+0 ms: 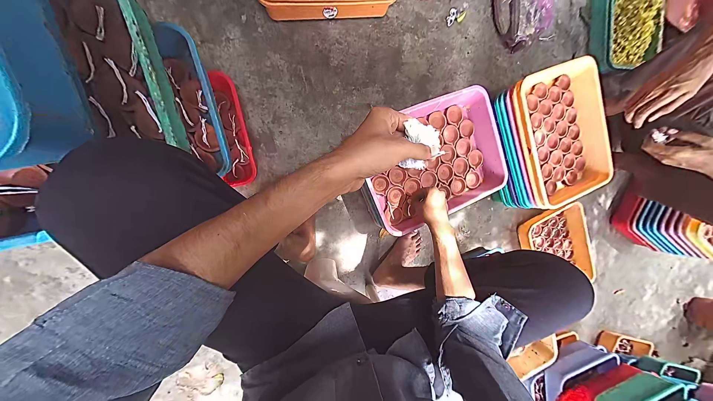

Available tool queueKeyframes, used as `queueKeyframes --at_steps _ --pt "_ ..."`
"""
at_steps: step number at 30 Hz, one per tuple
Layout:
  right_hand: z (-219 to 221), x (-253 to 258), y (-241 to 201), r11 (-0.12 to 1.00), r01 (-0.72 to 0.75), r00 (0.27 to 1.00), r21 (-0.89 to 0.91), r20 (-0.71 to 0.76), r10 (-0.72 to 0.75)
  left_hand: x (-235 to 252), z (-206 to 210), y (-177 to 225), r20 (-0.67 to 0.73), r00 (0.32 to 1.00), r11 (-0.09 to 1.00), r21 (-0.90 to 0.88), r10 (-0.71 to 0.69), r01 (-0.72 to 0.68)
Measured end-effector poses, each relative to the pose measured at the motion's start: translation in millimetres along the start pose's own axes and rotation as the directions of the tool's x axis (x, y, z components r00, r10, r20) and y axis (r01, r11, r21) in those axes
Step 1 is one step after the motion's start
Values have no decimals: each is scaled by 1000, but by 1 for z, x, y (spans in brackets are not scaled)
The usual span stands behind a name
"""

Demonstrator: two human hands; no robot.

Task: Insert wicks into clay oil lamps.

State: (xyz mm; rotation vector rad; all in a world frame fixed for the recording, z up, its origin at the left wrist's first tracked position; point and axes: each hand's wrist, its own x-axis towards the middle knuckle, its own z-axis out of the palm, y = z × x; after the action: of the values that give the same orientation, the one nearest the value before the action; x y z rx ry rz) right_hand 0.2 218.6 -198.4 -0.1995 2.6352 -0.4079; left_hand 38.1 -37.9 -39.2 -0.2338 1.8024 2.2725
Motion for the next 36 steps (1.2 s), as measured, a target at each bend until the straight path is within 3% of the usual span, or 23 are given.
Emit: queueKeyframes --at_steps 8,14,21,24,26,29,32,36 --pt "4 -6 -1 996 69 993 49 -104 -63 -2 -2 3 -4 1000 1000 15 3 -2" --pt "-6 6 -1 997 44 999 62 -31 -42 -1 0 1 27 1000 1000 -1 -15 15" --pt "-49 1 -22 952 185 948 245 -300 -108 0 0 3 84 996 999 -10 -37 38" --pt "-71 -10 -40 817 387 867 427 -469 -166 0 0 5 124 992 998 -47 -26 32" --pt "-87 -27 -55 613 489 849 621 -500 -170 0 -1 5 149 989 997 -79 -15 27" --pt "-102 -49 -68 352 523 852 776 -491 -183 -2 1 6 159 987 997 -80 4 9" --pt "-104 -61 -68 231 499 865 835 -463 -195 -5 5 8 160 987 998 -69 13 -2" --pt "-103 -66 -67 152 516 852 843 -486 -192 -8 7 4 187 982 999 -39 11 -4"
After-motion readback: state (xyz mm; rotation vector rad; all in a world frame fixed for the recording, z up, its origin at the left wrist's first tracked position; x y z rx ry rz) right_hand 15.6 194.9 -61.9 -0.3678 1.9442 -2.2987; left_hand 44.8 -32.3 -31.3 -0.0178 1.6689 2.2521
